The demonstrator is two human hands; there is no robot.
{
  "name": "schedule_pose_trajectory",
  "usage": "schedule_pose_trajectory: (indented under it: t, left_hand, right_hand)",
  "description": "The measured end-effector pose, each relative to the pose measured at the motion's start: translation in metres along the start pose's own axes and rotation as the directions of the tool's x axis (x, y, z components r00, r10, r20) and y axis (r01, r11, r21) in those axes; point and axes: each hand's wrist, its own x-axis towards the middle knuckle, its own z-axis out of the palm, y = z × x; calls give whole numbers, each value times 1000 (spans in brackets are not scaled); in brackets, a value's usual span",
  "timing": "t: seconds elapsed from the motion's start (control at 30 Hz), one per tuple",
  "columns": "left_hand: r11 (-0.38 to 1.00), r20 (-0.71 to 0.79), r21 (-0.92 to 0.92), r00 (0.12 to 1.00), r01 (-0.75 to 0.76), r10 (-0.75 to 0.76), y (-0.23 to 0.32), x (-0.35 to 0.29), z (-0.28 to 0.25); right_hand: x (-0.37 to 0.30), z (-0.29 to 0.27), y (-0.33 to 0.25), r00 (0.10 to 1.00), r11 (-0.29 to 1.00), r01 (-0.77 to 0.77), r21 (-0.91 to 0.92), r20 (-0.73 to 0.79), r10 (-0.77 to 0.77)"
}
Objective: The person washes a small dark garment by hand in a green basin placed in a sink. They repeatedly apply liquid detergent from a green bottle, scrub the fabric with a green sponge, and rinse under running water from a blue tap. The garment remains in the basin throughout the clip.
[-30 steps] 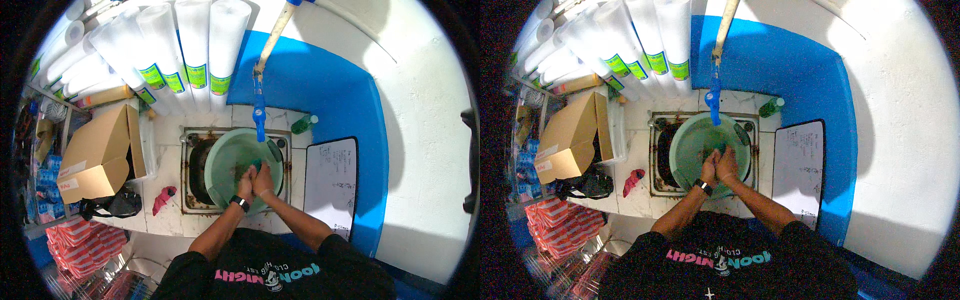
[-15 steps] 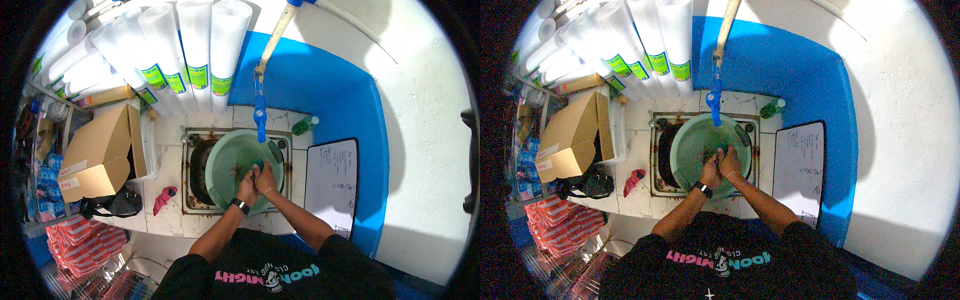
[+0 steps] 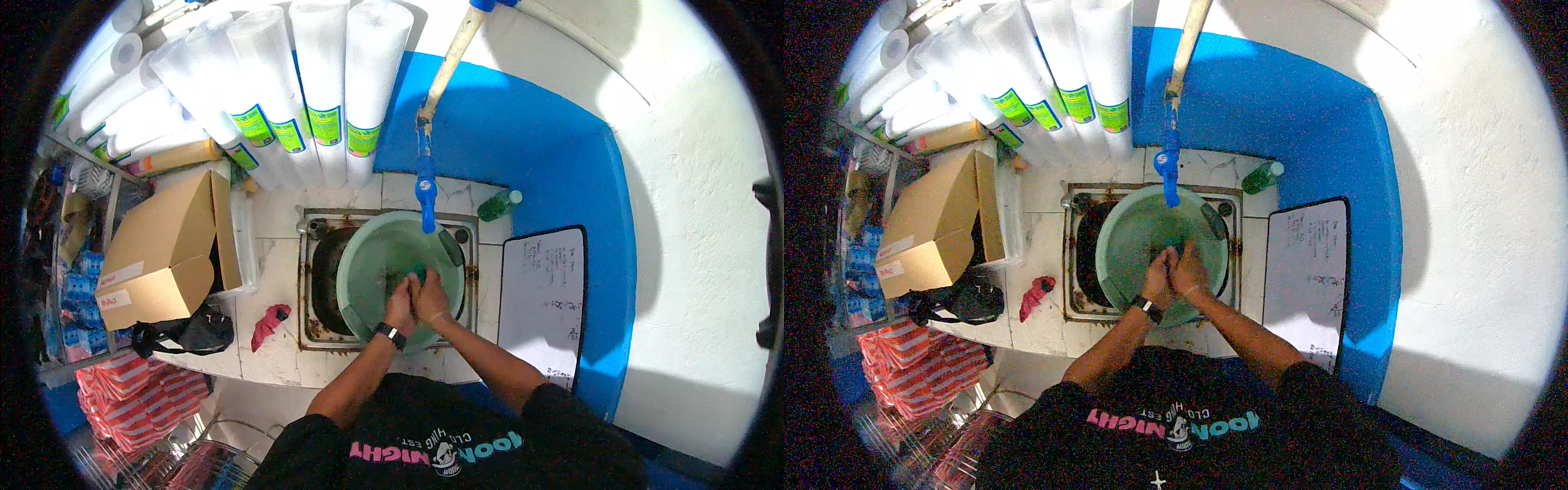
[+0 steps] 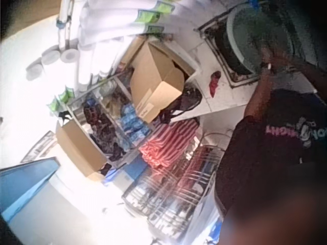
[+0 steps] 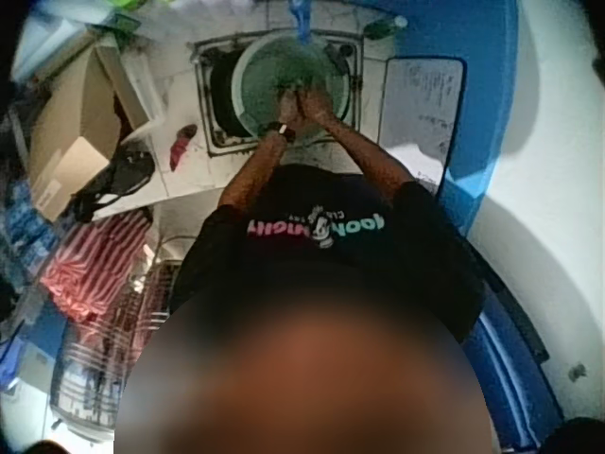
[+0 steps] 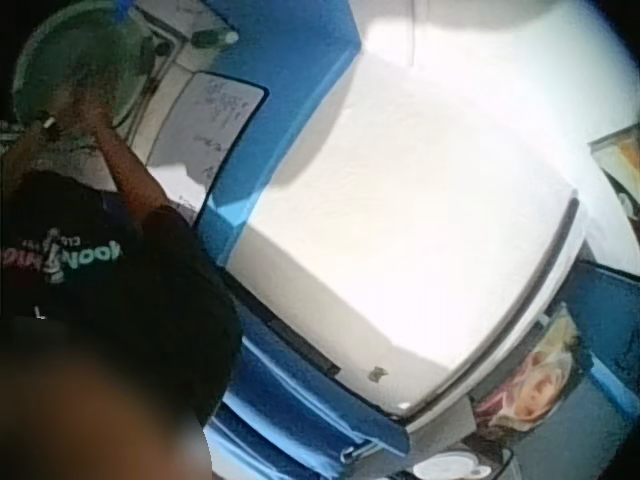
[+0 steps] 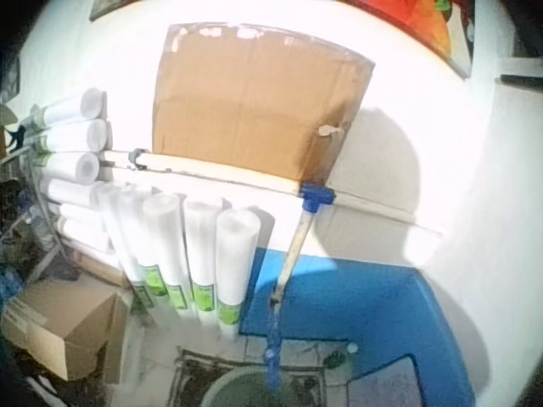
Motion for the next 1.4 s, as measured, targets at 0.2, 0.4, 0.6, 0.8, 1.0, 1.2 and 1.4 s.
schedule_pose_trajectory:
  t: [0.2,0.4,0.6,0.8,1.0,1.2,1.4]
  left_hand:
    - [980,598,-143,801,141,-28,7,-8,6]
    - [973,66,160,985,-167,158,2,-18,20]
    - [995,7,76,998,-64,64,3,-7,10]
    - [976,22,164,990,-144,142,1,-21,21]
    - [982,-17,143,992,-121,125,2,-21,26]
    - [909,-1,331,963,-254,269,0,-20,23]
    - [756,-95,624,941,-199,326,6,-20,24]
  right_hand:
    - [-1,1,1,987,982,163,-94,11,-163]
    - [4,1,4,956,965,239,-106,-148,-253]
    - [0,-6,-14,992,996,75,-50,-95,-80]
    - [-6,-14,-25,1000,1000,-5,-6,12,5]
    - [-4,-9,-20,983,984,175,-23,-52,-176]
    - [-9,-3,-13,966,978,203,-39,-154,-207]
    - [-4,4,-8,963,991,119,-66,-235,-131]
